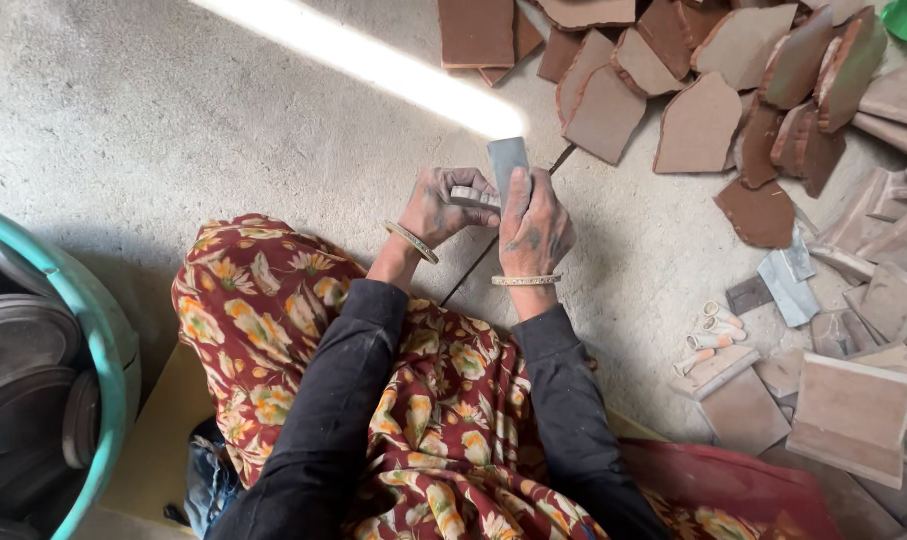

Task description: The person sits on the floor holding a small white rectangular piece in one hand and repeatedly rubs it with a small handheld abrasive tool, working the piece over their lap. They set finished pieces aside among large piles of broken ceramic pieces on the floor and pick up new pieces to work one at a time.

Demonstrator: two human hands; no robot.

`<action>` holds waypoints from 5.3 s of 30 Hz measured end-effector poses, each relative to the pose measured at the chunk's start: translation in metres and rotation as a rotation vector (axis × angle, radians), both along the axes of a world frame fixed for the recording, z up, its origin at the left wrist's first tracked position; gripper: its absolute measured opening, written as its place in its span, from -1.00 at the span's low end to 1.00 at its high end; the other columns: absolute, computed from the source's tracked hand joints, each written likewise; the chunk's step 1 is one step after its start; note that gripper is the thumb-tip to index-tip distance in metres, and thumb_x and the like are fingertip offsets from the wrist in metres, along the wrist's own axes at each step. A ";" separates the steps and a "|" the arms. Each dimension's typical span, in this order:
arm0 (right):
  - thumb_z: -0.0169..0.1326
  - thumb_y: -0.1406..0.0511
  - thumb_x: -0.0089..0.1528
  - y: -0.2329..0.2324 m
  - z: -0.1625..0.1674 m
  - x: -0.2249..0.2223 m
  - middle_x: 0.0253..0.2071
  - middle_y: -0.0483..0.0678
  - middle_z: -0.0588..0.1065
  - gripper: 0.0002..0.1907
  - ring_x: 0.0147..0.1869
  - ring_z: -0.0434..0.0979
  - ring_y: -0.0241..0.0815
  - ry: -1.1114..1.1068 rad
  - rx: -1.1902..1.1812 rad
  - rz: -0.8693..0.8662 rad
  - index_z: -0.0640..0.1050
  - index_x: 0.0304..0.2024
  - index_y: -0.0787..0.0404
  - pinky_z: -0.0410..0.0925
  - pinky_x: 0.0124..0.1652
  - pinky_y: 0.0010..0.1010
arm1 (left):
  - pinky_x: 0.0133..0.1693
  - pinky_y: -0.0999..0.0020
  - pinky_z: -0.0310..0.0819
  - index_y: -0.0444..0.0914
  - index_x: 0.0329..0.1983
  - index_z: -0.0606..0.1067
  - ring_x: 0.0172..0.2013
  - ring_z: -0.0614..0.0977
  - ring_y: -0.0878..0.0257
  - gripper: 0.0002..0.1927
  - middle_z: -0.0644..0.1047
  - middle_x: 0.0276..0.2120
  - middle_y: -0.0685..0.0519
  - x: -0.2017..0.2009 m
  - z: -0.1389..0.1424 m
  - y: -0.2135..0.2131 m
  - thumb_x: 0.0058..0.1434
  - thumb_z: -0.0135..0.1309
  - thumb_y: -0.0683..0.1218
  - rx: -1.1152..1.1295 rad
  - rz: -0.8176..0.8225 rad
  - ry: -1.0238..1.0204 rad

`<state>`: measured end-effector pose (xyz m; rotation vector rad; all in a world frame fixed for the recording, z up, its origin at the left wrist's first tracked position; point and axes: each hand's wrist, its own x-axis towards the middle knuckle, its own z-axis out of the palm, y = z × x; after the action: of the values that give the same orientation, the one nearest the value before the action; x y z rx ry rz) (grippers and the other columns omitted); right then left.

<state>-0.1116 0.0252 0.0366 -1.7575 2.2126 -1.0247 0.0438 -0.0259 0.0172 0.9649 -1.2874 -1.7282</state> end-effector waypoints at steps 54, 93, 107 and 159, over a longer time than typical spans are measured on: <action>0.16 0.08 0.37 -0.007 -0.001 -0.022 -0.41 -0.02 0.57 -0.67 -0.41 0.64 -0.15 -0.213 -0.055 -0.091 0.45 -0.20 0.19 0.51 -0.36 -0.34 | -0.29 0.33 0.55 -0.22 -0.44 0.56 -0.38 0.68 0.27 -0.71 0.63 -0.42 0.10 -0.029 0.002 0.018 -0.14 0.47 -0.12 -0.477 0.034 -0.352; 0.09 0.19 0.41 0.005 0.007 -0.013 -0.40 0.08 0.57 -0.71 -0.40 0.64 -0.13 -0.196 -0.232 -0.083 0.42 -0.18 0.30 0.47 -0.42 -0.35 | -0.21 0.18 0.54 -0.24 -0.25 0.49 -0.28 0.67 0.10 -0.63 0.62 -0.32 0.01 -0.034 -0.008 -0.002 0.01 0.43 -0.05 -0.588 0.042 -0.427; 0.11 0.18 0.43 0.025 0.011 -0.034 -0.35 -0.05 0.47 -0.67 -0.32 0.39 -0.26 -0.551 -0.230 -0.169 0.42 -0.25 0.32 0.33 -0.31 -0.39 | -0.25 0.14 0.49 -0.31 -0.34 0.48 -0.30 0.66 0.05 -0.58 0.60 -0.36 -0.03 -0.032 0.006 -0.002 -0.10 0.49 -0.07 -0.487 -0.075 -0.450; 0.12 0.17 0.36 -0.010 0.030 -0.048 -0.27 0.16 0.60 -0.67 -0.24 0.63 0.00 -0.213 -0.018 0.115 0.54 -0.13 0.36 0.44 -0.18 -0.23 | -0.22 0.11 0.54 -0.22 -0.07 0.51 -0.26 0.66 -0.03 -0.63 0.60 -0.25 -0.06 -0.055 -0.004 0.005 0.07 0.34 -0.12 -0.696 -0.046 -0.439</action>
<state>-0.1601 0.0154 0.0664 -1.6732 1.9586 -1.1494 -0.0112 -0.0211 0.0137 0.9071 -2.0187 -0.9756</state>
